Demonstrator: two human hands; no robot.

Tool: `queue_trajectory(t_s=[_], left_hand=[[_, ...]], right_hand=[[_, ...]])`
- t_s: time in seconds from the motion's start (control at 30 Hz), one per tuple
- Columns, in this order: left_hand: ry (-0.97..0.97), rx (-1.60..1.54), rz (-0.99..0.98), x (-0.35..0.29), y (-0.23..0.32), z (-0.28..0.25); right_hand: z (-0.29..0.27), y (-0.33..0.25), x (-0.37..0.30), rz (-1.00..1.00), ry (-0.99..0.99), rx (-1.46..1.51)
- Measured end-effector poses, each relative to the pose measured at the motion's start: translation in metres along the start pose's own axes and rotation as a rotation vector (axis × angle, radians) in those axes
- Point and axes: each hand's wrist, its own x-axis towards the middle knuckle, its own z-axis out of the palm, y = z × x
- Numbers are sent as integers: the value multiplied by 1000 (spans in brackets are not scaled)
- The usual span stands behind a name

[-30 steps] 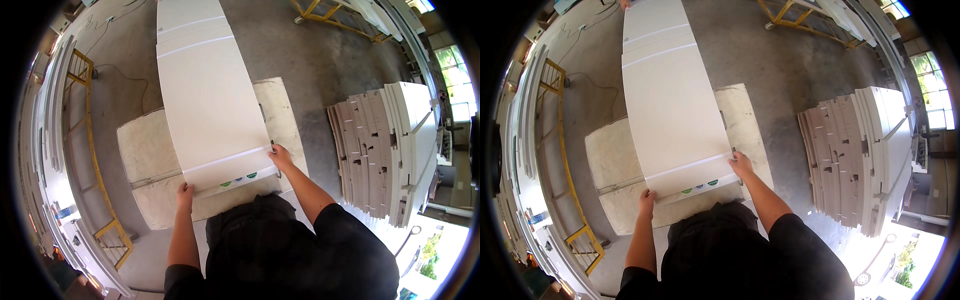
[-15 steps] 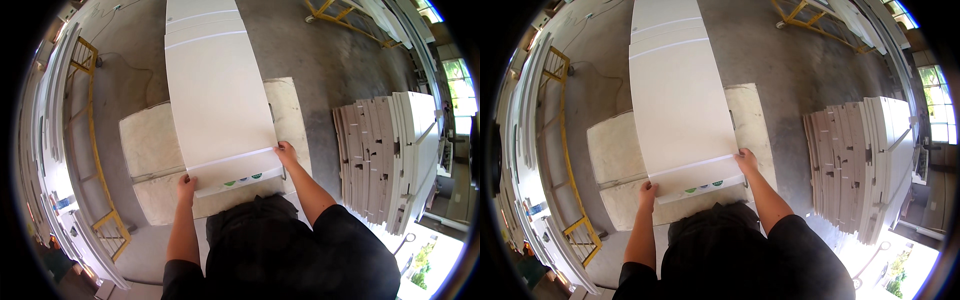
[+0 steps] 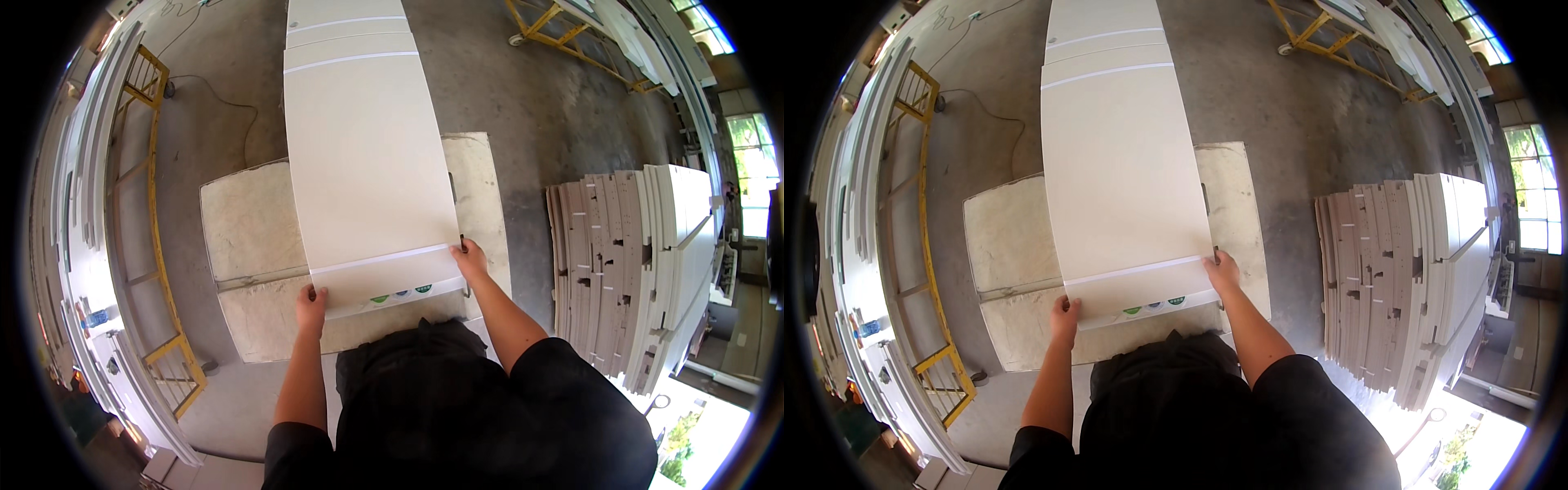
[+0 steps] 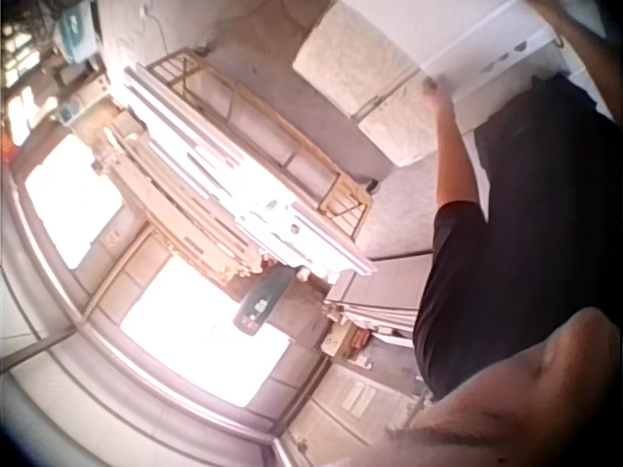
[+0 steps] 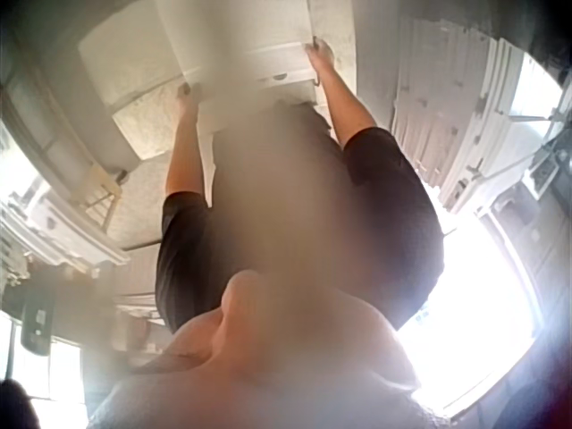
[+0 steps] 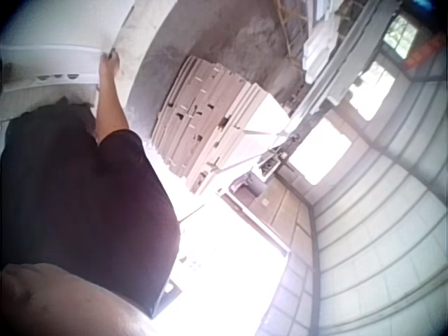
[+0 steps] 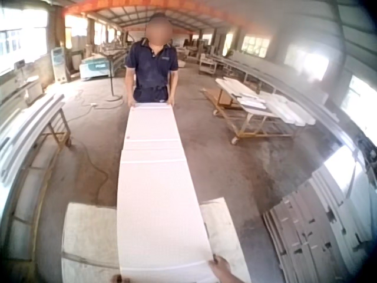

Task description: The person lifts and stacks large white panels in a workshop. They handle the panels by hand, aligning them on a workbench and moving them to a stack on the floor. The person also peels protective film from the edges of the panels.

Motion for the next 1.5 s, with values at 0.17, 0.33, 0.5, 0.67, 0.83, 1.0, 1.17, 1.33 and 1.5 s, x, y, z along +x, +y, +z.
queue_trajectory(t_s=[0.17,0.33,0.5,0.67,0.83,1.0,1.17,1.33,1.5], left_hand=[[2,-7,17,-1,-4,0],[20,38,-14,-12,12,4],[110,23,-64,-7,1,18],[32,-68,40,20,-11,5],[12,-19,91,28,1,12],[77,-367,19,35,-17,21],[-343,-406,-24,12,25,-56],[-607,-427,-108,-4,45,-141],[-517,-136,-33,-14,47,-153]], right_hand=[[-2,-4,-4,-34,-9,-27],[-1,-11,-8,71,-45,35],[8,-22,-23,207,19,319],[-56,-72,-54,322,-559,614],[-49,-68,-89,192,-270,478],[-54,-113,-146,258,-251,532],[-82,-161,-229,371,-167,510],[-64,-156,-255,264,-218,583],[-76,-128,-303,305,-139,677]])
